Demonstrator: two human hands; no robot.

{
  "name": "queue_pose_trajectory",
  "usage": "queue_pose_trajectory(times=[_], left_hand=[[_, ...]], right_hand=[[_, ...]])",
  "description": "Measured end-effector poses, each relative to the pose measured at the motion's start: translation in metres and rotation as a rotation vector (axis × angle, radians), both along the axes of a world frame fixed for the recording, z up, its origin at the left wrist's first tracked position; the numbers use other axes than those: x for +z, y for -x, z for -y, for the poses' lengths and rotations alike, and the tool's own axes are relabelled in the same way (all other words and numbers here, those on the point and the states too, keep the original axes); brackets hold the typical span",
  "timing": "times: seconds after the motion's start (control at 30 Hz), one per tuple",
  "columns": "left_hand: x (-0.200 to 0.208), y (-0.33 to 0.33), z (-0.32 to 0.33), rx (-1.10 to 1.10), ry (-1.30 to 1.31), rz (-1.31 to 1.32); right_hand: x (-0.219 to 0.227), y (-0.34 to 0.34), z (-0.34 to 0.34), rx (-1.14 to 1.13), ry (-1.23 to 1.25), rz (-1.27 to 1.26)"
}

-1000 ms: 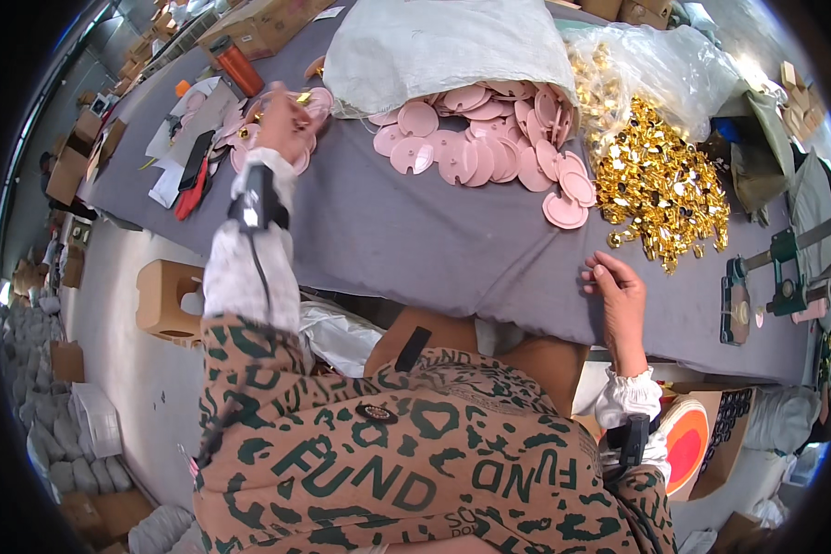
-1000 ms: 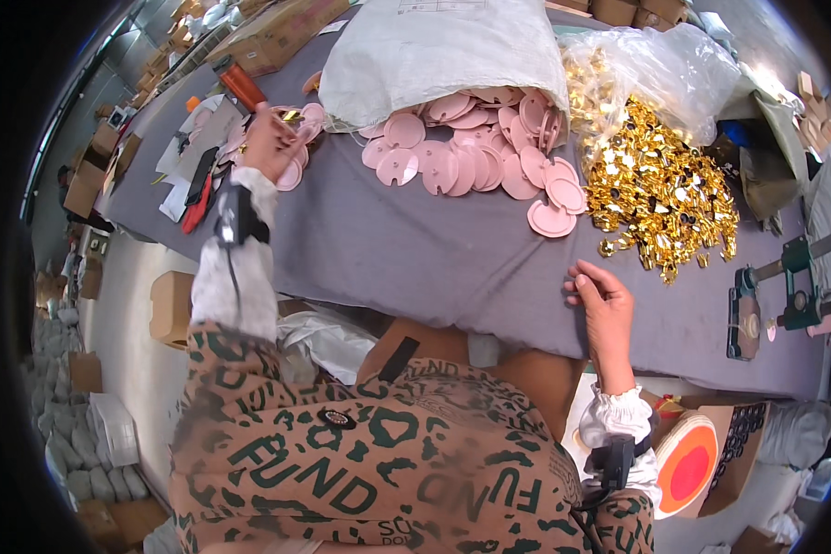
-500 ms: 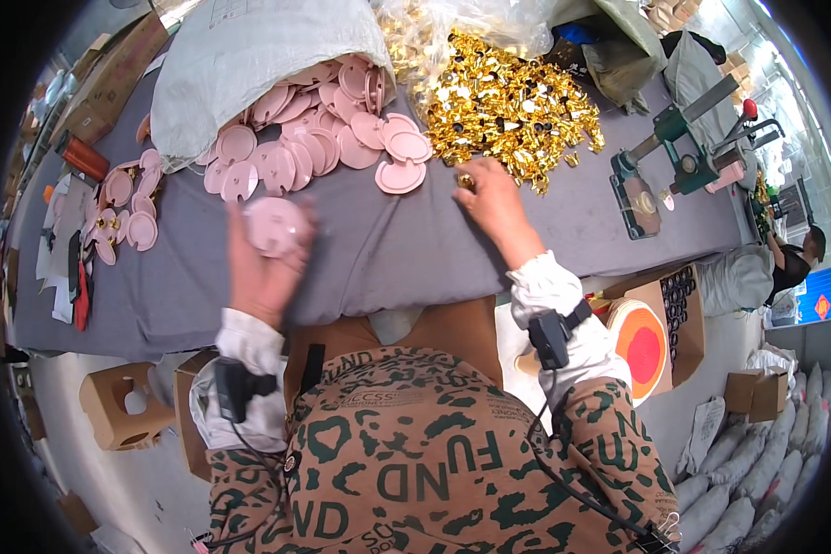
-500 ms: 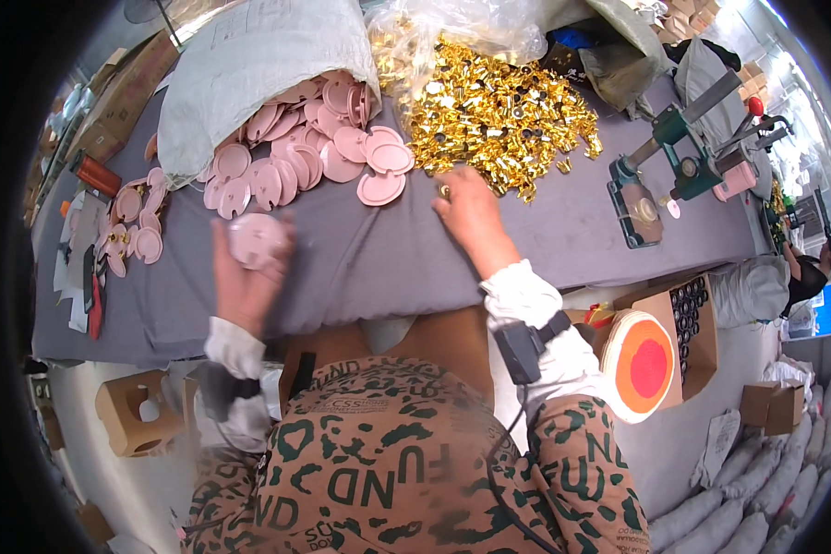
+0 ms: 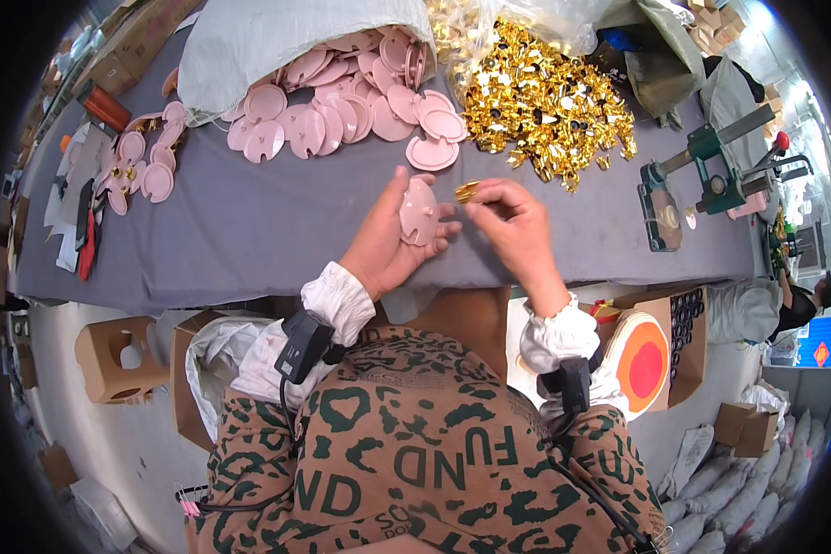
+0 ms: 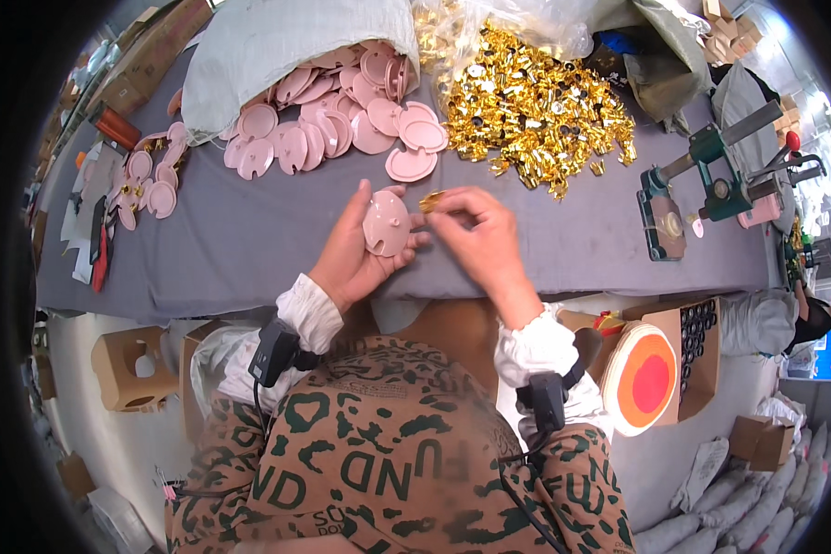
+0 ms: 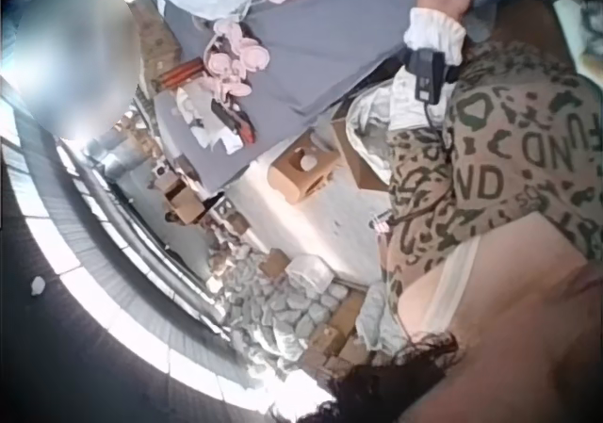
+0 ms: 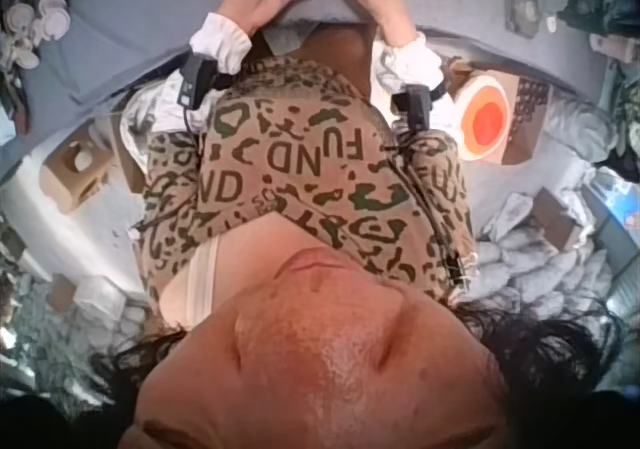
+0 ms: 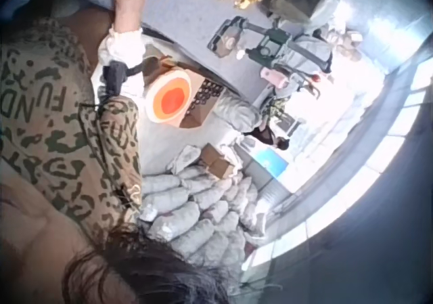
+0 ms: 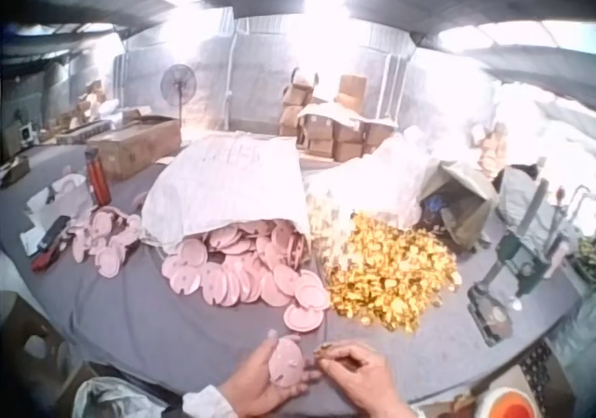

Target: Manually assembling small gold-colored plastic decorative components onto pink circular plastic bases.

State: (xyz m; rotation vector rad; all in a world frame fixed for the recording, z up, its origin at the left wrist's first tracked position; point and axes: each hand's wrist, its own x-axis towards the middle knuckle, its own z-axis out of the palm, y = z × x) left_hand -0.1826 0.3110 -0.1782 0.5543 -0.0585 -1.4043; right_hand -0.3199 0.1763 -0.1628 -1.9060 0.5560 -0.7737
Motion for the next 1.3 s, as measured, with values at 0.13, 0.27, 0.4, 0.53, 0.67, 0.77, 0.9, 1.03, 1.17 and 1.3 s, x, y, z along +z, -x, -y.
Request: queue_pose_trajectory(times=[0.13,0.27,0.4,0.53,0.67,0.77,0.9,1.03,1.17,1.3], left_hand=[[0.004,0.008,0.004,0.019,0.0,0.061],[0.007,0.013,0.001,0.058,-0.046,0.109],[0.007,0.027,-0.005,0.115,-0.138,0.279],[-0.001,0.03,-0.012,0.146,-0.126,0.375],[0.007,0.019,-0.022,-0.002,-0.044,0.073],[0.01,0.021,-0.022,-0.003,-0.1,0.11],[0.007,0.031,-0.02,0.075,-0.19,0.288],[0.008,0.032,-0.023,0.082,-0.118,0.341],[0.004,0.028,-0.025,0.04,-0.136,0.333],[0.004,0.032,-0.027,0.143,-0.218,0.873]], right_hand=[[-0.002,-0.003,-0.02,0.126,0.164,0.053],[-0.006,-0.004,-0.022,0.116,0.32,0.145],[-0.009,0.004,-0.036,0.061,0.28,0.079],[-0.016,0.006,-0.045,0.027,0.167,0.078],[-0.015,0.007,-0.041,0.115,0.082,0.114],[-0.011,0.005,-0.037,0.208,0.492,0.159],[-0.014,0.008,-0.045,0.169,0.419,0.146],[-0.02,0.013,-0.054,0.089,-0.131,0.116],[-0.025,0.014,-0.051,0.119,0.108,0.106],[-0.019,0.011,-0.061,0.06,0.017,0.027]])
